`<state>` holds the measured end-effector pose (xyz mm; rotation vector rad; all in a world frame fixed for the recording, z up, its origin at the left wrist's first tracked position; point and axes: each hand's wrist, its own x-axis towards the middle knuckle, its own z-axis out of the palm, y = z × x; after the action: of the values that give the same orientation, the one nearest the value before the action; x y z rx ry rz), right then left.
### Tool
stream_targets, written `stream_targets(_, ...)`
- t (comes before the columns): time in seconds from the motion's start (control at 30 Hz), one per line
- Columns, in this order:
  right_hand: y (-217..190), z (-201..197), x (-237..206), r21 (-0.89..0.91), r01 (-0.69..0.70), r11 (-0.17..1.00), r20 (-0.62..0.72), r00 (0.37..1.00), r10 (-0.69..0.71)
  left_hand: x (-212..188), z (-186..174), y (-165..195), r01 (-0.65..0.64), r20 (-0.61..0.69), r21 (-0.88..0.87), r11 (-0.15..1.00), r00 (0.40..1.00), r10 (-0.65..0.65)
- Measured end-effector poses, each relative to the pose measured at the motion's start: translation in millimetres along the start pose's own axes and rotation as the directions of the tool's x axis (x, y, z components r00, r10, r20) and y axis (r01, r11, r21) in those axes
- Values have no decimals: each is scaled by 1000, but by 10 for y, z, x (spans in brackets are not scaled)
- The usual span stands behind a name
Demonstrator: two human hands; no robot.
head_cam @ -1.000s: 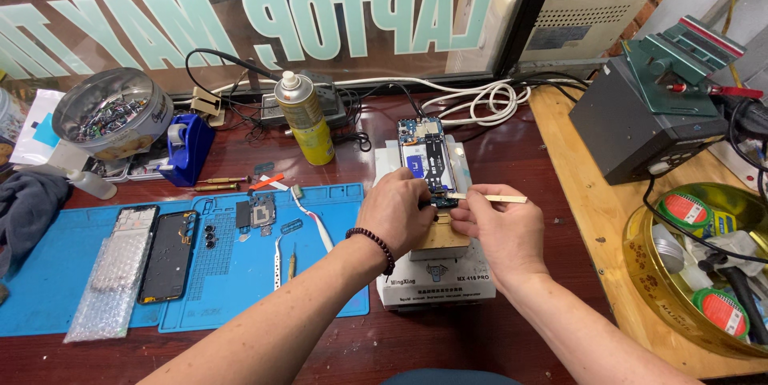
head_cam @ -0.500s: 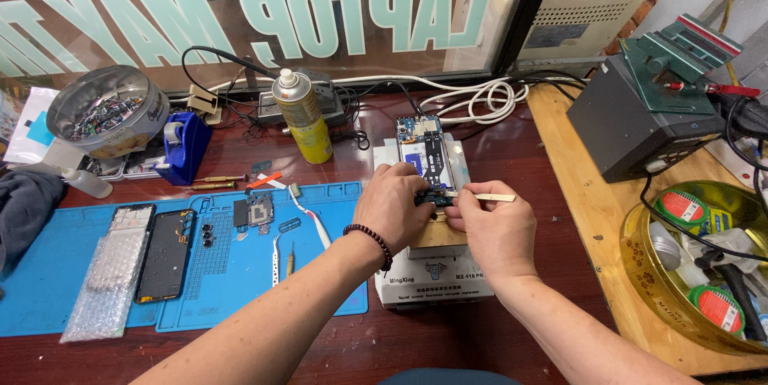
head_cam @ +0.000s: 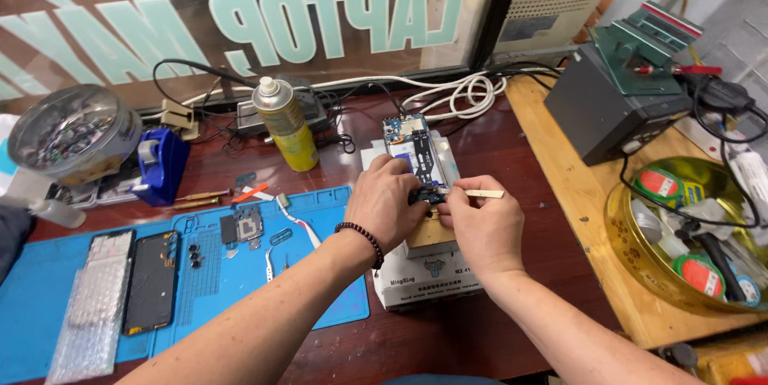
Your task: The person cleans a small electronic component with a wooden stick and liquid, then applies adhesive and secures it with tape. The component is handled carefully and placed on a workbench with various tools and parts.
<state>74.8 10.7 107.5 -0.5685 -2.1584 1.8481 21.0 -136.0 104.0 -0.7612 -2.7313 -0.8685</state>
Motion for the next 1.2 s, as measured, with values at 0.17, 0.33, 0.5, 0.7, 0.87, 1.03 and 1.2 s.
stream_targets(0.17, -323, 570, -565, -60, -31, 998, -95, 995, 25, -422, -505, -371, -102, -7, -92, 991, 995, 101)
stream_targets(0.33, -851, 1262, -1284, -146, -35, 989, -172, 985, 10, -839, -1379, -761, -145, 18, -121, 982, 989, 148)
stream_targets(0.5, -1232, 1438, -1462, -180, -17, 984, -221, 975, -24, -844, -1865, -687, -118, 55, -136, 984, 990, 126)
stream_targets(0.7, -1511, 1200, -1396, 263, -106, 959, -236, 957, 171, -701, -2092, -321, -101, 85, -126, 987, 990, 112)
stream_targets(0.87, -1703, 948, -1472, 195, -83, 977, -216, 968, 126, -649, -2177, -27, -85, 70, -126, 988, 993, 94)
stream_targets(1.03, -1816, 777, -1529, 195, -61, 979, -197, 975, 99, -631, -2205, 162, -91, 76, -103, 991, 992, 99)
stream_targets(1.2, -1913, 626, -1567, 231, -130, 964, -178, 969, 173, -652, -2206, 299, -80, 60, -122, 989, 994, 88)
